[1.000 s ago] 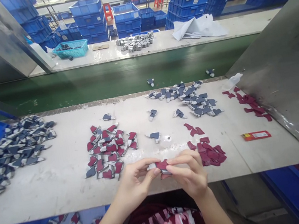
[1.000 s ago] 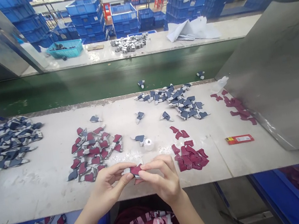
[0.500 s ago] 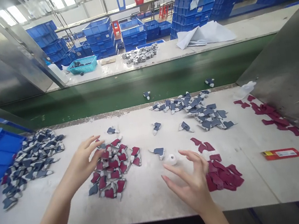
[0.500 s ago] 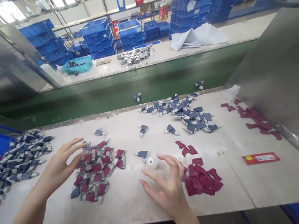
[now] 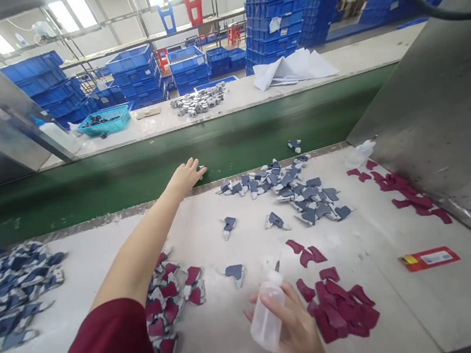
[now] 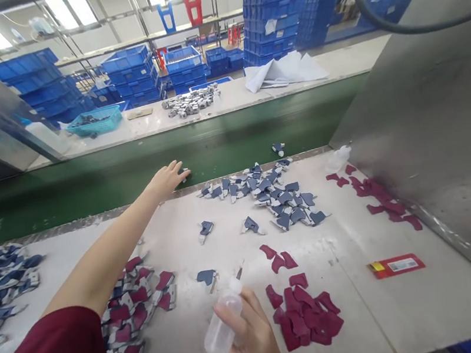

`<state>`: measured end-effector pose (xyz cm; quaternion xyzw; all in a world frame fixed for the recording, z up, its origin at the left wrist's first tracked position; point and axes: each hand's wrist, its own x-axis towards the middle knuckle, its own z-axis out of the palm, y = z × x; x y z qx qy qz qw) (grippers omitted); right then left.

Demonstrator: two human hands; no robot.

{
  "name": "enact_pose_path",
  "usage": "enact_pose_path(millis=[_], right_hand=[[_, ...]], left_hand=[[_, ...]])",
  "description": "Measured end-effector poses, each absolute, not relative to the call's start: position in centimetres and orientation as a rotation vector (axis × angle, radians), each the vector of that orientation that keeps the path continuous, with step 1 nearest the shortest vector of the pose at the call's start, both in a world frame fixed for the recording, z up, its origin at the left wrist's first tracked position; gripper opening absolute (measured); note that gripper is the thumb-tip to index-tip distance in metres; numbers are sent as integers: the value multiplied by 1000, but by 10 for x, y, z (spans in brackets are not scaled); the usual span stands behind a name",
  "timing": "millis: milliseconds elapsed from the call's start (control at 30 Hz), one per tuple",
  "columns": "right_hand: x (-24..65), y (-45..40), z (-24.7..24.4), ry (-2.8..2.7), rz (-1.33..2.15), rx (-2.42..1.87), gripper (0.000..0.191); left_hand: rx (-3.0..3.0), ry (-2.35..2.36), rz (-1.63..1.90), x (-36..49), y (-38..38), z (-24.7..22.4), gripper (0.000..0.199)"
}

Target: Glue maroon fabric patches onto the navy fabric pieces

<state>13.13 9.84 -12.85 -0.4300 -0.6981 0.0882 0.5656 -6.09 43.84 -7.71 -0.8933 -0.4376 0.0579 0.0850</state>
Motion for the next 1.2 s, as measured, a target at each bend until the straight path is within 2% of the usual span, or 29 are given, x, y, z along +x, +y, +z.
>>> enact_pose_path(millis=[100,267,467,567,700,900,1200], right_hand=[[131,100,-119,-1560,252,-910,50],[132,93,-123,-1405,179,-925,48],[138,87,-140,-1194,211,-1037,31],[145,82,-141,-1156,109,-1211,37],[147,72,-133,-1122,340,-1299,26],[138,64,-128,-1115,503,-1355,23],[141,71,-130,-1298,397,-1329,15]], left_hand=[[-2678,-1329,154,-67,441,-75,28],[-2666,-1322,-18,-72,403,-58,24],[-2864,-1321,-368,-61,260,-44,18],[-3113,-1454,-475,-56,181,-47,12],[-3178,-1712,-702,-49,117,-72,11],[-2998,-1941,-866,-48,97,-111,12],[-3031,-1908,-979,-48,96,-117,14]])
